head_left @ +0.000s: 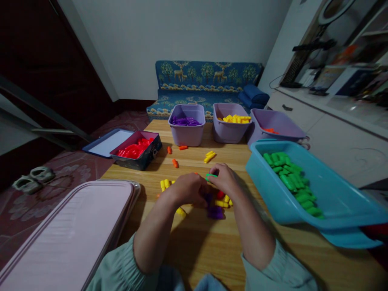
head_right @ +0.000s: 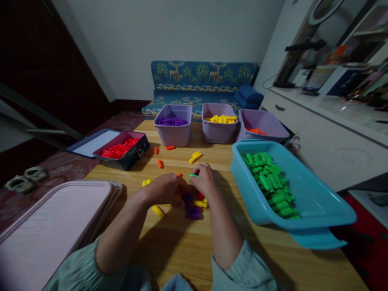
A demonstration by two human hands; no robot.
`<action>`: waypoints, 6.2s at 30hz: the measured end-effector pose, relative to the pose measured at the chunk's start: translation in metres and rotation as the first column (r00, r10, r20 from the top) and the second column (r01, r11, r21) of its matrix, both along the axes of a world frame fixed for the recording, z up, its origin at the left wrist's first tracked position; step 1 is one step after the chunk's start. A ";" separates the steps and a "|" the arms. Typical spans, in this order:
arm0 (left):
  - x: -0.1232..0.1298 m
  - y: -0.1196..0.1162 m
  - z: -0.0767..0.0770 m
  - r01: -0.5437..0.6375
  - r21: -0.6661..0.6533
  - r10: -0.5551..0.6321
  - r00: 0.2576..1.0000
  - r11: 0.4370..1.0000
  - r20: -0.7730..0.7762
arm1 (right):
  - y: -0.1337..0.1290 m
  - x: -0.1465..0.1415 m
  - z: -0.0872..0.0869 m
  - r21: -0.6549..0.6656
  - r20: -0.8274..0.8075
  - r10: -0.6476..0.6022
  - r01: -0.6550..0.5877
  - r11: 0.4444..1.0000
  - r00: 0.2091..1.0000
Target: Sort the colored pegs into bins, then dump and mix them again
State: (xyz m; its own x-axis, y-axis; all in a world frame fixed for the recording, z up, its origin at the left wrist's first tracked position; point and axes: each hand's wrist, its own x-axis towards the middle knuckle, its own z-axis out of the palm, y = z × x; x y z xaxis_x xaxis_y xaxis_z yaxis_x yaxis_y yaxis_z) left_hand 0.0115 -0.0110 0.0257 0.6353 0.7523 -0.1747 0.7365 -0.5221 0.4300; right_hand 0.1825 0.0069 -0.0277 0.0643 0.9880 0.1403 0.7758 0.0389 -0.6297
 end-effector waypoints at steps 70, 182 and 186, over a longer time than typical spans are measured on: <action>0.000 0.034 -0.021 0.233 -0.910 0.876 -0.431 0.342 0.219 | 0.001 -0.019 -0.015 0.116 -0.143 -0.038 0.055 0.992 0.989; -0.015 0.023 -0.055 -0.412 -0.182 0.425 0.637 0.893 0.643 | -0.002 -0.011 0.020 -0.170 -0.945 -0.197 0.122 0.978 0.262; -0.013 0.022 -0.049 -0.447 -0.164 0.445 0.651 0.879 0.615 | -0.003 -0.011 0.026 -0.277 -0.951 -0.282 0.060 0.959 0.126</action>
